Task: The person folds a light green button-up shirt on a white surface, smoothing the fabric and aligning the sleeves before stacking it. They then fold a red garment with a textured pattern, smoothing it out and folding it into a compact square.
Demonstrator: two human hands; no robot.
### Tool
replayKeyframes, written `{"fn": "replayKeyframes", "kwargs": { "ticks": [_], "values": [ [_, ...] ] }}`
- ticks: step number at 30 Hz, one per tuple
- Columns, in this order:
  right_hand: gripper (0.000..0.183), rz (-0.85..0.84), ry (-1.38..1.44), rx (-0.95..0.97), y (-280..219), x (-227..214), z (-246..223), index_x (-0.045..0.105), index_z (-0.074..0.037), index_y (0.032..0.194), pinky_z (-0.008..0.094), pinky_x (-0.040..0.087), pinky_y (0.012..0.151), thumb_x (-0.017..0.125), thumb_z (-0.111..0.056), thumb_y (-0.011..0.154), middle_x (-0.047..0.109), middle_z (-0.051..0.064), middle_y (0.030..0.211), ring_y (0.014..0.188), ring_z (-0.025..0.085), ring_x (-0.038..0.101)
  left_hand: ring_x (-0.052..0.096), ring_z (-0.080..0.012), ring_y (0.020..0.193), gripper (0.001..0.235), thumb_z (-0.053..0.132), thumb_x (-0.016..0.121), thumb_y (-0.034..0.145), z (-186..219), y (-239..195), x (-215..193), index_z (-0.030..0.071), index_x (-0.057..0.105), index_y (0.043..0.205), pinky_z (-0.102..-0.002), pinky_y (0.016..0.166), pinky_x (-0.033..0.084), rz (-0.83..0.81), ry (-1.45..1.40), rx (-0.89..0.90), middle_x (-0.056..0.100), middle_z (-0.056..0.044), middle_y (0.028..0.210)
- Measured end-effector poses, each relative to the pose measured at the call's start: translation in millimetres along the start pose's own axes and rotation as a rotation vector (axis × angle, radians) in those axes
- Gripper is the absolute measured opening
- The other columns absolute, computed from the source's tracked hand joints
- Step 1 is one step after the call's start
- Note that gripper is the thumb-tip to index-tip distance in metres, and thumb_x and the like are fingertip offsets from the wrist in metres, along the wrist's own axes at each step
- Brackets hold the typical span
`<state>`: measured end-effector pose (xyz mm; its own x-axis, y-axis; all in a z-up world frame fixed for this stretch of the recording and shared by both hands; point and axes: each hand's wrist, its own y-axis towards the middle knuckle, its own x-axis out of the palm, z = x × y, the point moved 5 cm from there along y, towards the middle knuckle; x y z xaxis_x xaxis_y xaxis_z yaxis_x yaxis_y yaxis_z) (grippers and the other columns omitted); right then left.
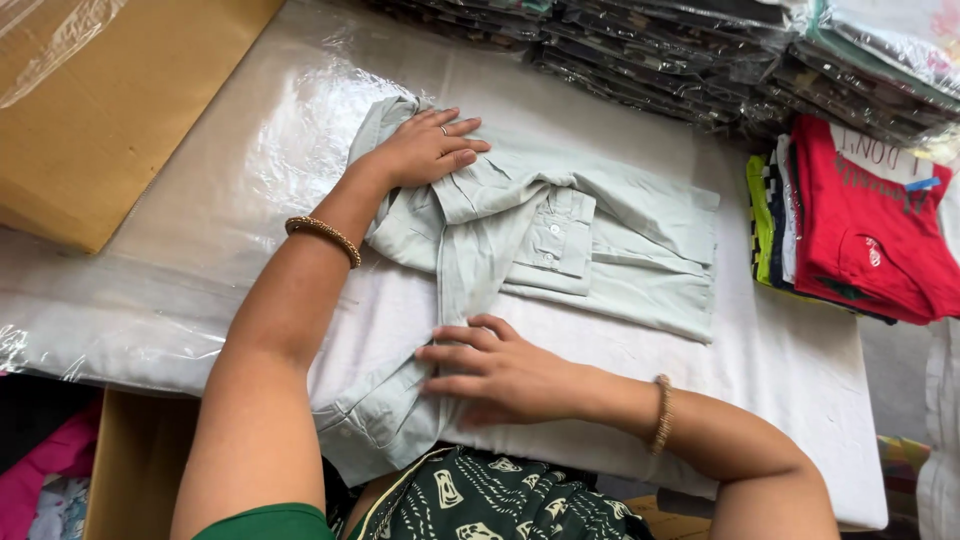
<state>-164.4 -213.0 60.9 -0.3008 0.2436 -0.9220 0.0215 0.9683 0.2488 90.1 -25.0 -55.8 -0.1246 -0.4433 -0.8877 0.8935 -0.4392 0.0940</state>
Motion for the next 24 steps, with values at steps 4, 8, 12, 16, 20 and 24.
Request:
{"fn": "replayKeyframes", "kwargs": {
  "ticks": [4,8,12,16,20,24],
  "values": [
    [0.018,0.091,0.348,0.242,-15.8,6.8,53.9,0.064,-0.009,0.117,0.045,0.055,0.11,0.066,-0.011,0.099,0.07,0.01,0.126,0.128,0.026,0.066,0.02,-0.0238,0.155,0.054,0.061,0.028,0.103,-0.8,2.8,-2.4,0.04,0.057,0.143,-0.045,0.126,0.009,0.021,-0.037,-0.009,0.034,0.006,0.164],
    [0.026,0.364,0.497,0.17,-12.1,-117.2,42.7,0.059,-0.004,0.117,0.049,0.057,0.11,0.071,-0.017,0.098,0.068,0.013,0.117,0.123,0.03,0.067,0.022,-0.0249,0.154,0.057,0.06,0.024,0.104,-15.6,8.7,10.2,0.037,0.058,0.143,-0.046,0.126,0.01,0.04,-0.082,0.015,0.036,0.005,0.164],
    [0.008,0.643,0.743,0.145,-15.3,-166.8,11.1,0.054,-0.009,0.115,0.051,0.06,0.108,0.06,-0.012,0.11,0.071,0.011,0.103,0.107,0.029,0.074,0.023,-0.0256,0.154,0.058,0.06,0.023,0.105,-15.7,11.0,9.1,0.036,0.06,0.141,-0.046,0.126,0.01,0.052,-0.109,0.028,0.038,0.005,0.163],
    [0.017,0.321,1.231,-0.012,-0.5,-124.1,-15.8,0.054,-0.003,0.118,0.05,0.065,0.097,0.051,-0.019,0.113,0.07,0.018,0.108,0.111,0.035,0.075,0.023,-0.025,0.154,0.058,0.06,0.023,0.104,-11.9,8.0,4.5,0.036,0.061,0.14,-0.046,0.126,0.01,0.046,-0.115,0.006,0.039,0.006,0.162],
    [0.026,-0.06,1.219,0.098,-4.0,-53.4,-31.5,0.056,-0.002,0.122,0.042,0.059,0.103,0.038,-0.02,0.119,0.071,0.017,0.124,0.115,0.032,0.072,0.023,-0.0244,0.155,0.057,0.062,0.026,0.103,-11.2,6.4,3.7,0.037,0.061,0.141,-0.046,0.126,0.01,0.046,-0.1,0.008,0.039,0.006,0.163],
    [0.019,-0.169,0.848,0.096,-11.4,-25.0,-48.5,0.059,-0.004,0.126,0.044,0.05,0.114,0.05,-0.012,0.112,0.065,0.015,0.132,0.131,0.035,0.063,0.023,-0.026,0.154,0.055,0.063,0.044,0.098,-6.1,2.2,2.0,0.035,0.059,0.142,-0.048,0.125,0.01,0.038,-0.024,0.032,0.037,0.003,0.163]
  ]
}}
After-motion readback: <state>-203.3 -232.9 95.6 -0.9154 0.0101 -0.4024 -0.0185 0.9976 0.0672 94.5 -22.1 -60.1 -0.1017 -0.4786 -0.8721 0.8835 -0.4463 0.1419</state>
